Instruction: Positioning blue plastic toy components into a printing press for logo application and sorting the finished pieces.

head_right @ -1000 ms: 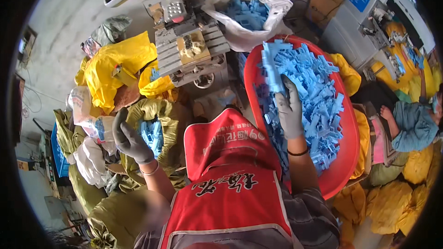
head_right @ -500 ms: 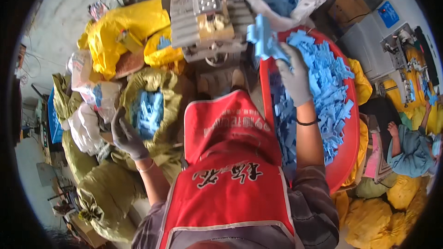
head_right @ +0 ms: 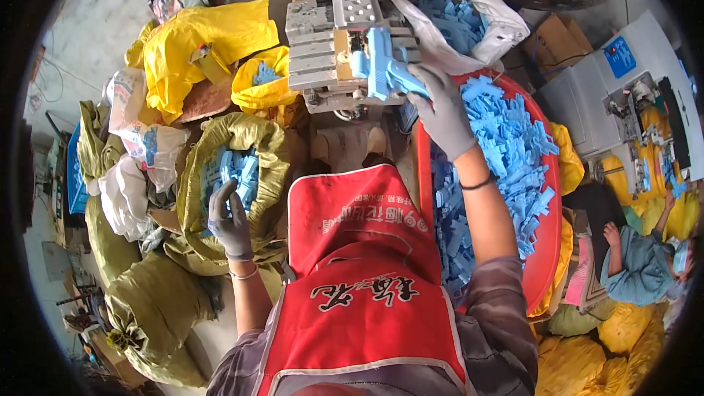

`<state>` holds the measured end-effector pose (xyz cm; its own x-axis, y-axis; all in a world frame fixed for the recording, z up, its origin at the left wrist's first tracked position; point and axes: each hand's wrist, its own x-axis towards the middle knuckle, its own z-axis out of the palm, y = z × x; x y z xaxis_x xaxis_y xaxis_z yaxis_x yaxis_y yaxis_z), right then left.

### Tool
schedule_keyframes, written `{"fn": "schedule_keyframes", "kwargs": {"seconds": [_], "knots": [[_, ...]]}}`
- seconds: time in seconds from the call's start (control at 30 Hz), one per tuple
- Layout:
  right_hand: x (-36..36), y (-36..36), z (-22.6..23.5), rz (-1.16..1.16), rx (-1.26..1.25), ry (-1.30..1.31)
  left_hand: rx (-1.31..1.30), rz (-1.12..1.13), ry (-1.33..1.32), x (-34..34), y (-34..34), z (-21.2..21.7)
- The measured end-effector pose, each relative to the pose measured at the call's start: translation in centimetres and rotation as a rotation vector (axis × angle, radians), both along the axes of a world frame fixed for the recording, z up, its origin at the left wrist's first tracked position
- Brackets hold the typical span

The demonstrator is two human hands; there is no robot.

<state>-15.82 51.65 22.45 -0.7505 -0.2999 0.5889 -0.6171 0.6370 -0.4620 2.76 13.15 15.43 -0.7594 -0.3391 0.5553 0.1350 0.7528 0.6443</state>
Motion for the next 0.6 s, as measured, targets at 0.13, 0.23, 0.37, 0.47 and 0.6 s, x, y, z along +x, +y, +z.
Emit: {"fn": "schedule_keyframes", "kwargs": {"seconds": [0.13,0.23,0.37,0.47,0.6], "knots": [[-3.3,-1.9,1.5,0.091,0.126,0.061,0.066,0.05,-0.101,1.2,-0.8,-2.2],[-4.9,-2.5,2.2,0.13,0.2,0.026,0.11,0.046,-0.132,1.6,-0.9,-3.6],[-5.5,-2.1,2.9,0.168,0.266,-0.064,0.014,0.025,-0.192,1.0,-0.6,-4.8],[-5.3,-1.8,3.3,0.17,0.293,0.019,0.013,-0.077,-0.175,-0.3,0.2,-5.4],[-4.7,-1.7,3.0,0.134,0.295,0.03,0.016,-0.197,-0.209,-0.9,1.8,-5.9]]}}
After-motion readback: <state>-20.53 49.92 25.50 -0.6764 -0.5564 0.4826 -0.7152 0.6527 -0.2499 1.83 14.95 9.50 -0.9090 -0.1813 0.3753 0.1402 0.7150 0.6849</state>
